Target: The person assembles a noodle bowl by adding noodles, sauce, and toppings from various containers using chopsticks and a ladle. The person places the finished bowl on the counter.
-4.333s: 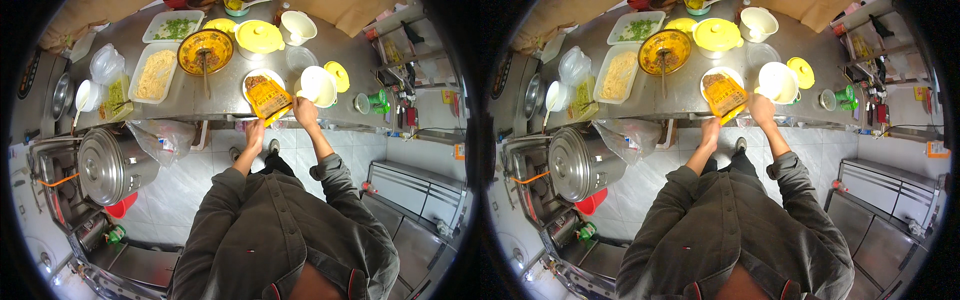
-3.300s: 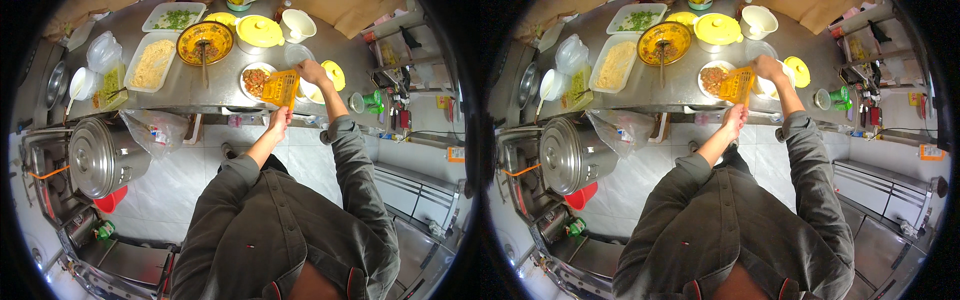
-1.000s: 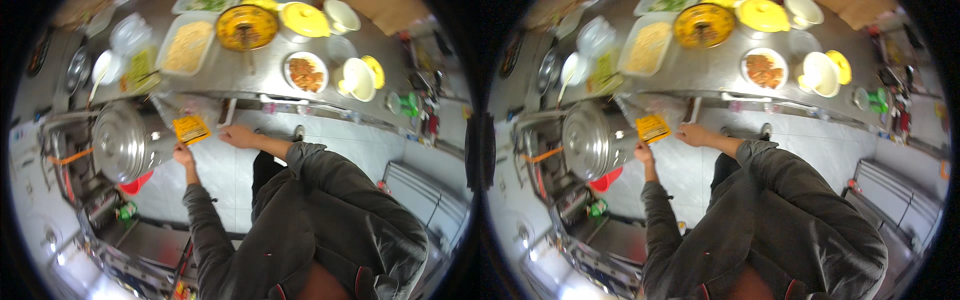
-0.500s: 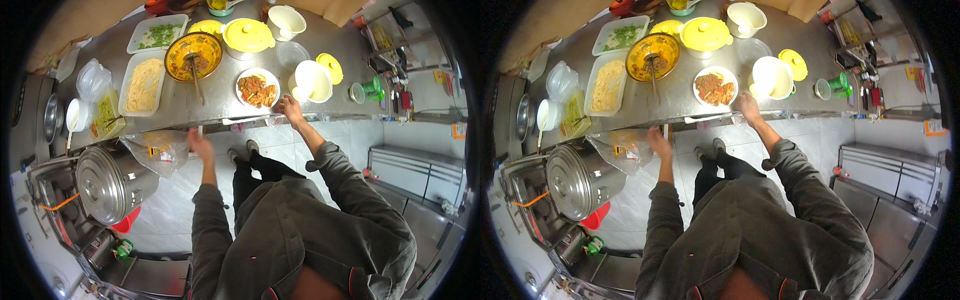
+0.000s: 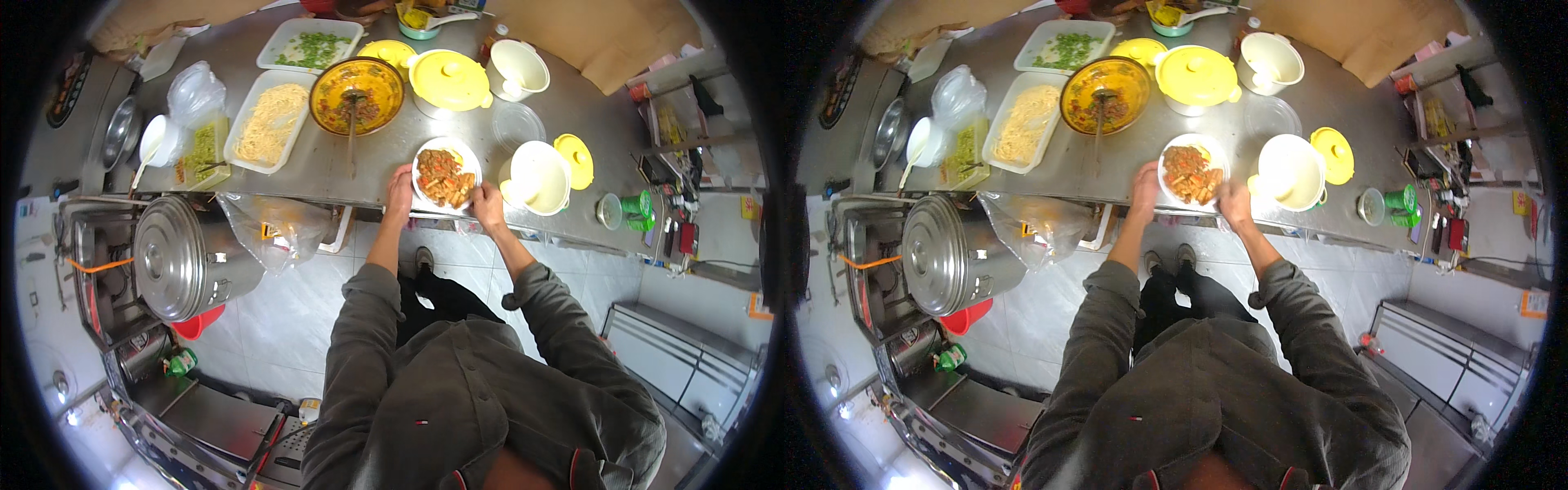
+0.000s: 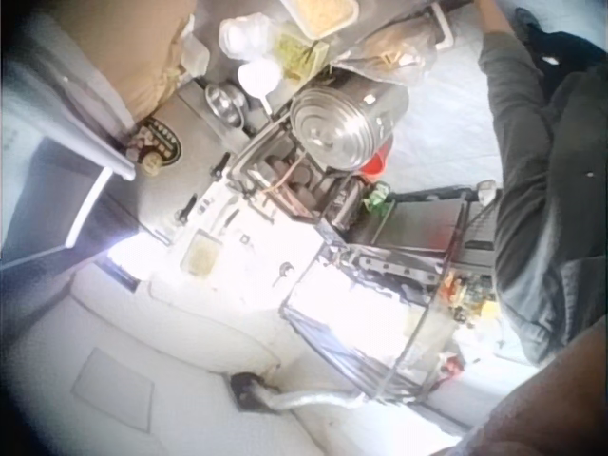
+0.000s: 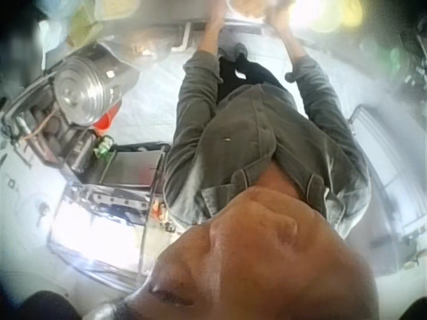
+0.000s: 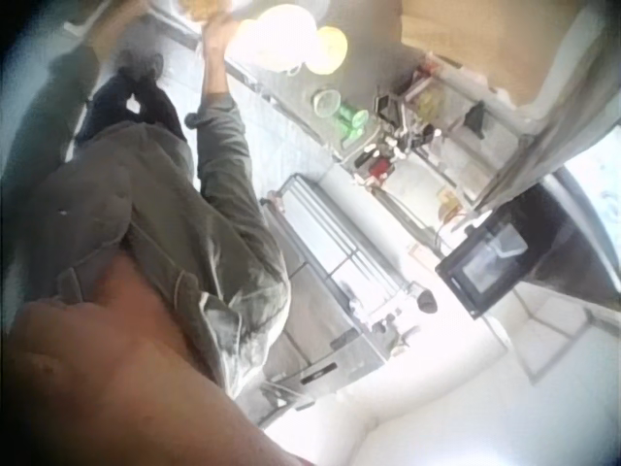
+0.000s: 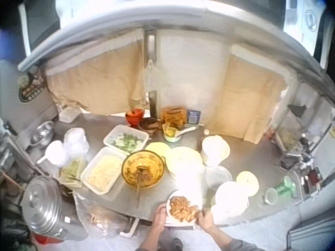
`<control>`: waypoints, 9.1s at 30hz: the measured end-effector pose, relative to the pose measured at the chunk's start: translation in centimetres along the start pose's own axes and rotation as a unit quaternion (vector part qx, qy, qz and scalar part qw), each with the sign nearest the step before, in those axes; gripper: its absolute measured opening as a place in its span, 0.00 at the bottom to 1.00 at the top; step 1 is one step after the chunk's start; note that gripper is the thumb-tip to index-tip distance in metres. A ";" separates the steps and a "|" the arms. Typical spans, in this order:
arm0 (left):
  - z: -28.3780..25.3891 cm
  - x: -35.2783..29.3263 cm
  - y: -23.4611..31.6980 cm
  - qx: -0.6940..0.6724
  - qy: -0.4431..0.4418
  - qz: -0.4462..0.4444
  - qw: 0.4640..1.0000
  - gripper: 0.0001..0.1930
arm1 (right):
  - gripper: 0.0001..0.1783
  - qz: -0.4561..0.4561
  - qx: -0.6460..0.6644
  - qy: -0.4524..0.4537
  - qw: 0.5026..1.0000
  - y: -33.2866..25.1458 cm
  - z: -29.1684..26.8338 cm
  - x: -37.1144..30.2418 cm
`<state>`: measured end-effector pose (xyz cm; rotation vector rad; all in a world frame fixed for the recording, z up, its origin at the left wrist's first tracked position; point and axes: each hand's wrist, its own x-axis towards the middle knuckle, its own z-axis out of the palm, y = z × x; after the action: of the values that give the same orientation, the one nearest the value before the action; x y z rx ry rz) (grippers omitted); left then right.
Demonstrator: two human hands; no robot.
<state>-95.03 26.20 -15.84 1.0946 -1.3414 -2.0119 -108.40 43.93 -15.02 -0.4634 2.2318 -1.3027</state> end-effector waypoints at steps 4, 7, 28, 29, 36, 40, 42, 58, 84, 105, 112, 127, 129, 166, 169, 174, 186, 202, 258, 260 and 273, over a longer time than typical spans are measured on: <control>-1.2 -3.8 0.4 -0.221 0.009 -0.065 0.973 0.14 | 0.13 -0.037 -0.017 0.000 0.999 -3.2 -0.9 -3.6; -3.0 -7.2 -0.4 -0.353 0.052 -0.059 0.932 0.18 | 0.13 -0.057 0.043 -0.130 0.989 -7.2 -2.6 -7.2; -32.5 -19.3 6.9 -0.653 -0.154 0.187 0.718 0.32 | 0.39 -0.070 -0.143 -0.236 0.959 -14.5 19.8 -9.6; -35.1 -19.7 6.8 -0.621 -0.098 0.205 0.750 0.33 | 0.41 -0.044 -0.136 -0.233 0.962 -13.1 21.1 -10.2; -46.5 -17.9 8.7 -0.601 -0.075 0.112 0.788 0.33 | 0.48 -0.134 -0.197 0.100 0.966 -9.1 25.1 -6.0; -48.2 -15.6 9.7 -0.599 -0.086 0.091 0.791 0.34 | 0.49 -0.160 -0.200 0.056 0.965 -11.7 23.4 -4.7; -48.3 -14.4 10.0 -0.600 -0.093 0.087 0.790 0.34 | 0.52 -0.212 -0.261 0.052 0.940 -13.7 23.0 -4.2; -42.4 -7.5 13.9 -0.599 -0.139 0.069 0.786 0.35 | 0.25 -0.418 -0.277 0.090 0.860 -17.8 18.8 1.2; -48.4 -14.3 11.2 -0.651 -0.105 0.166 0.733 0.34 | 0.27 0.041 0.215 -0.196 0.956 -25.4 42.3 -7.7; -55.8 -9.9 10.7 -0.613 0.020 0.068 0.787 0.33 | 0.09 0.021 0.303 -0.179 0.936 -35.8 50.0 -4.1; -51.8 -6.9 15.2 -0.605 -0.042 0.054 0.794 0.35 | 0.18 -0.164 0.329 -0.214 0.905 -37.8 37.5 -13.3; -46.8 -5.3 15.4 -0.629 -0.159 0.015 0.761 0.39 | 0.25 -0.115 0.294 -0.230 0.921 -35.5 35.5 -17.1; -46.7 -5.4 15.5 -0.627 -0.161 0.012 0.762 0.39 | 0.24 -0.118 0.311 -0.221 0.917 -35.3 35.2 -17.1; -46.5 -6.8 16.0 -0.611 -0.150 0.002 0.778 0.36 | 0.25 0.003 0.301 -0.205 0.931 -32.5 32.5 -17.1; -46.4 -6.7 15.9 -0.613 -0.153 -0.003 0.775 0.36 | 0.25 0.001 0.300 -0.181 0.937 -32.3 32.7 -16.5; -46.3 -6.4 15.7 -0.617 -0.157 -0.005 0.771 0.35 | 0.26 0.032 0.326 -0.206 0.922 -33.0 31.3 -16.2; -47.0 -6.3 15.2 -0.635 -0.172 -0.005 0.753 0.34 | 0.16 -0.571 0.053 -0.194 0.796 -32.0 32.1 -19.6; -48.7 -6.3 14.3 -0.586 -0.162 -0.039 0.793 0.33 | 0.12 -0.521 0.018 -0.116 0.846 -34.4 32.9 -22.8; -50.8 -6.1 13.3 -0.624 -0.175 0.017 0.761 0.35 | 0.09 -0.551 -0.033 -0.141 0.822 -33.4 33.1 -26.3; -51.1 -6.1 13.2 -0.625 -0.158 0.016 0.764 0.34 | 0.08 -0.521 -0.061 -0.150 0.838 -33.7 33.1 -26.4; -51.0 -5.3 11.5 -0.650 -0.194 -0.011 0.734 0.38 | 0.11 -0.499 0.028 -0.138 0.855 -34.3 32.4 -23.1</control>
<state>-50.37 -1.41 -13.53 -0.0024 0.1973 -2.4521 -69.51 16.89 7.65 -1.8215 1.6852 -1.5904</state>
